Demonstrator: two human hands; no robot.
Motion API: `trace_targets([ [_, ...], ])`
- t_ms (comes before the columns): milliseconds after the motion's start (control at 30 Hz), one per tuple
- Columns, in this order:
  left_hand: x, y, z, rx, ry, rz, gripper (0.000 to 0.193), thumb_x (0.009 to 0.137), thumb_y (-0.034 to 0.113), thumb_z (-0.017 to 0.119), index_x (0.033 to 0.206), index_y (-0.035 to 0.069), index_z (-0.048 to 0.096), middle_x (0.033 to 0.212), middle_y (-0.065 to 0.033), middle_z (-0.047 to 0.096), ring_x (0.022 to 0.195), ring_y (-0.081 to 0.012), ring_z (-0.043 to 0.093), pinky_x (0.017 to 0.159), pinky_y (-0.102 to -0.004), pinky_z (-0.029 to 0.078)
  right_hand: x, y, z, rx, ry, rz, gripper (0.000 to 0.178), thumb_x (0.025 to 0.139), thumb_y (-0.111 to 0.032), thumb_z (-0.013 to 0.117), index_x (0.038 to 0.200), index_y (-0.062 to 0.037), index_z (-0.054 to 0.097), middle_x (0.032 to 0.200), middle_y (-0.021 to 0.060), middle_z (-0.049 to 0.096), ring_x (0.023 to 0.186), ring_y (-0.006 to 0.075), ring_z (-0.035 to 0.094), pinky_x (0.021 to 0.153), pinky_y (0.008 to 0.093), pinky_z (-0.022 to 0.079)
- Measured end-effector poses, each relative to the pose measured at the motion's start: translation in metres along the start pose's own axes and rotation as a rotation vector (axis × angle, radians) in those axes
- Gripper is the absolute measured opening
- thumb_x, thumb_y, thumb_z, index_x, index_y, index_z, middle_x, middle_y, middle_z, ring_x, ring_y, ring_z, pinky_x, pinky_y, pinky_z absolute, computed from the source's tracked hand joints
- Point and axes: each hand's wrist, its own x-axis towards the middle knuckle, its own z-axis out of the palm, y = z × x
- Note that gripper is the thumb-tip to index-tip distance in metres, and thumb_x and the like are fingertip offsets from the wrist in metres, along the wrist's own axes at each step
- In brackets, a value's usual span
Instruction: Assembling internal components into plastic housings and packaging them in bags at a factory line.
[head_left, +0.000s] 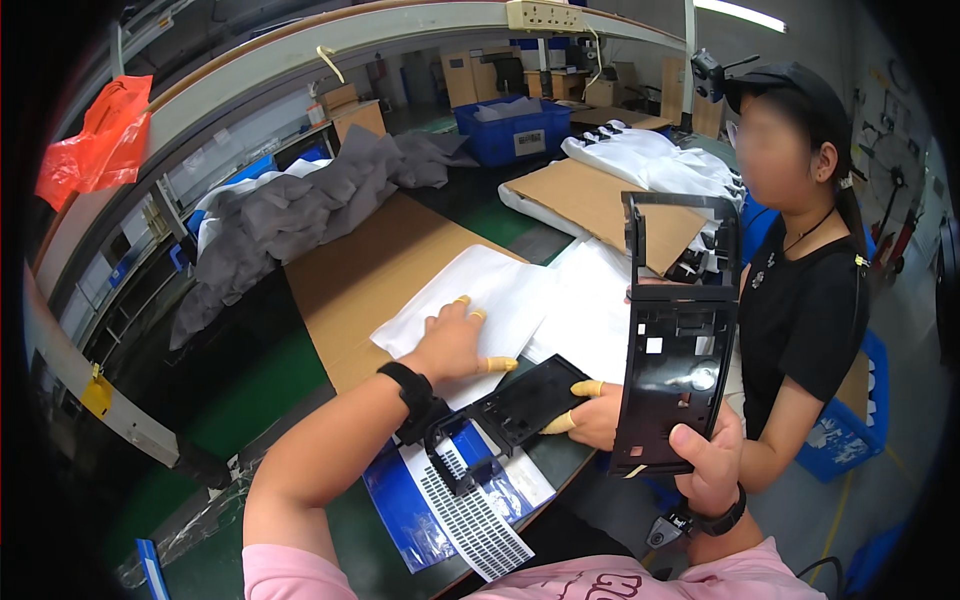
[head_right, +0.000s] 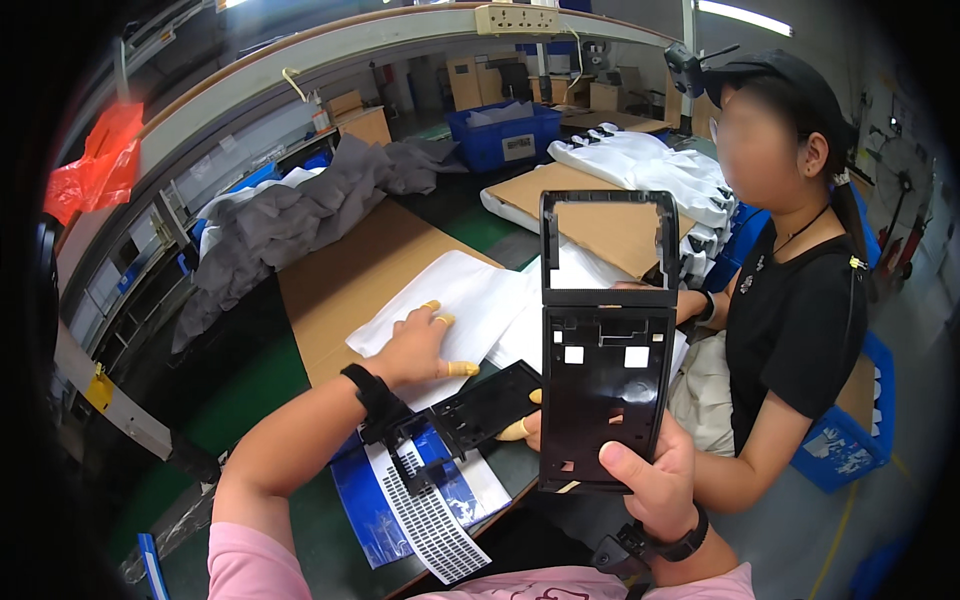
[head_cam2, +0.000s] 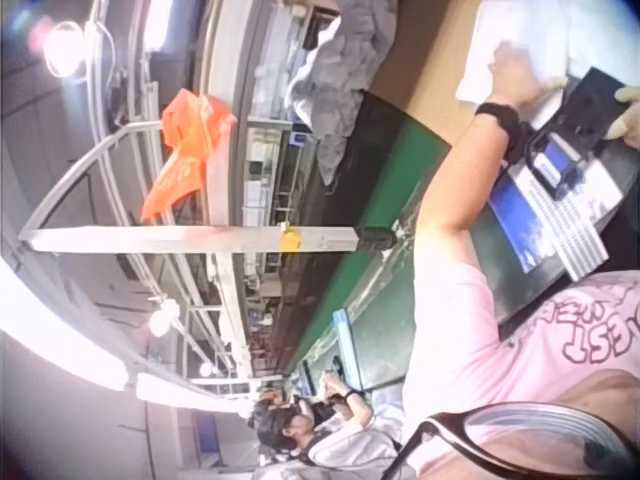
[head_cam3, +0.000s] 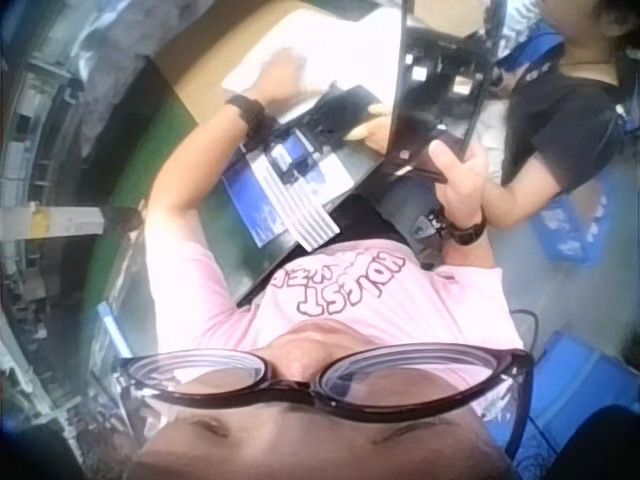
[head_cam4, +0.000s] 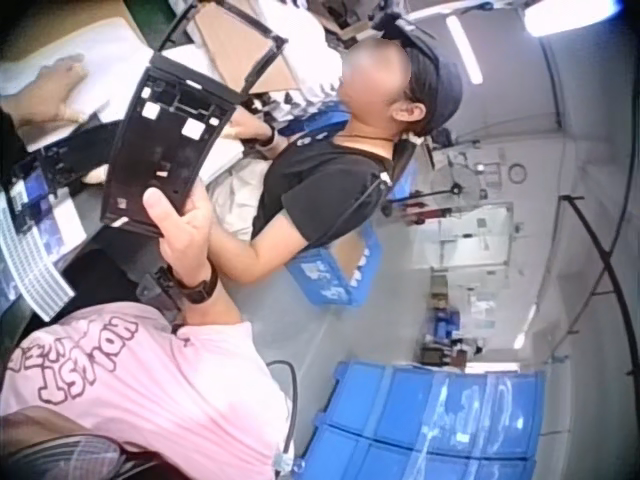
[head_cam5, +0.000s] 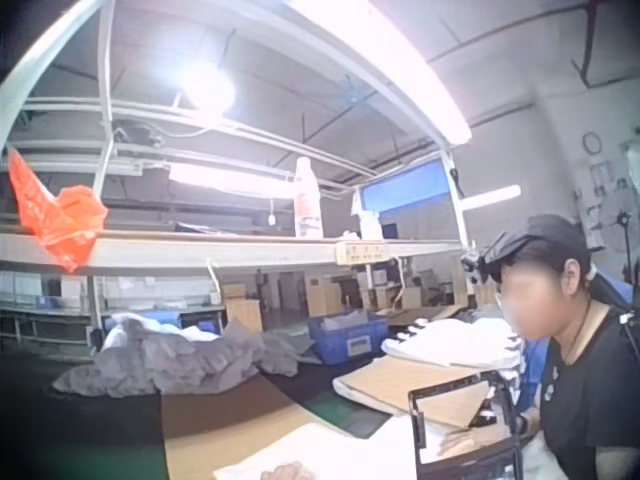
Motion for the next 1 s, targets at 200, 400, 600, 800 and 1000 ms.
trace_targets([
  [200, 0.006, 0.013, -0.005, -0.191, -0.031, 0.21, 0.042, 0.07, 0.03, 0.062, 0.097, -0.002, 0.056, 0.104, -0.0218, 0.049, 0.093, -0.0348, 0.049, 0.081, -0.0364, 0.041, 0.005, 0.033, -0.024, -0.045, -0.032, 0.023, 0.035, 0.078, -0.004, 0.053, 0.11, 0.0068, 0.044, 0.101, 0.0158, 0.056, 0.091, 0.02, 0.057, 0.08, 0.0315, 0.046],
  [400, 0.003, -0.032, -0.031, -0.207, 0.254, -0.057, 0.015, 0.073, 0.01, 0.055, 0.085, 0.001, 0.058, 0.078, -0.0198, 0.059, 0.074, -0.0347, 0.058, 0.068, -0.0402, 0.046, 0.004, 0.041, -0.022, -0.015, -0.024, 0.055, 0.035, 0.075, 0.0, 0.056, 0.109, 0.0064, 0.045, 0.1, 0.0116, 0.056, 0.088, 0.0152, 0.056, 0.078, 0.0273, 0.045],
  [600, -0.062, -0.074, -0.1, -0.508, 0.652, -0.227, 0.013, 0.075, 0.003, 0.061, 0.086, -0.002, 0.058, 0.072, -0.0117, 0.061, 0.065, -0.0149, 0.06, 0.062, -0.0241, 0.046, 0.01, 0.045, -0.019, 0.033, -0.045, 0.147, 0.037, 0.078, -0.003, 0.053, 0.111, 0.0067, 0.043, 0.1, 0.014, 0.055, 0.088, 0.018, 0.057, 0.077, 0.0294, 0.047],
  [800, -0.156, -0.062, -0.142, 0.174, 0.668, -0.034, 0.013, 0.074, 0.005, 0.062, 0.084, 0.0, 0.055, 0.074, -0.0136, 0.06, 0.062, -0.0237, 0.06, 0.058, -0.0266, 0.047, 0.01, 0.058, 0.003, 0.094, -0.173, 0.208, 0.036, 0.078, -0.002, 0.053, 0.112, 0.0051, 0.043, 0.101, 0.0119, 0.055, 0.087, 0.0165, 0.057, 0.076, 0.0285, 0.048],
  [1000, -0.225, -0.072, -0.144, -0.444, 0.912, -0.381, 0.01, 0.082, 0.003, 0.054, 0.092, 0.0, 0.052, 0.07, -0.0045, 0.057, 0.061, -0.0063, 0.052, 0.055, -0.021, 0.042, 0.011, 0.072, 0.032, 0.064, -0.262, 0.287, 0.037, 0.077, -0.002, 0.056, 0.111, 0.0036, 0.045, 0.102, 0.009, 0.055, 0.09, 0.0143, 0.055, 0.08, 0.0271, 0.045],
])
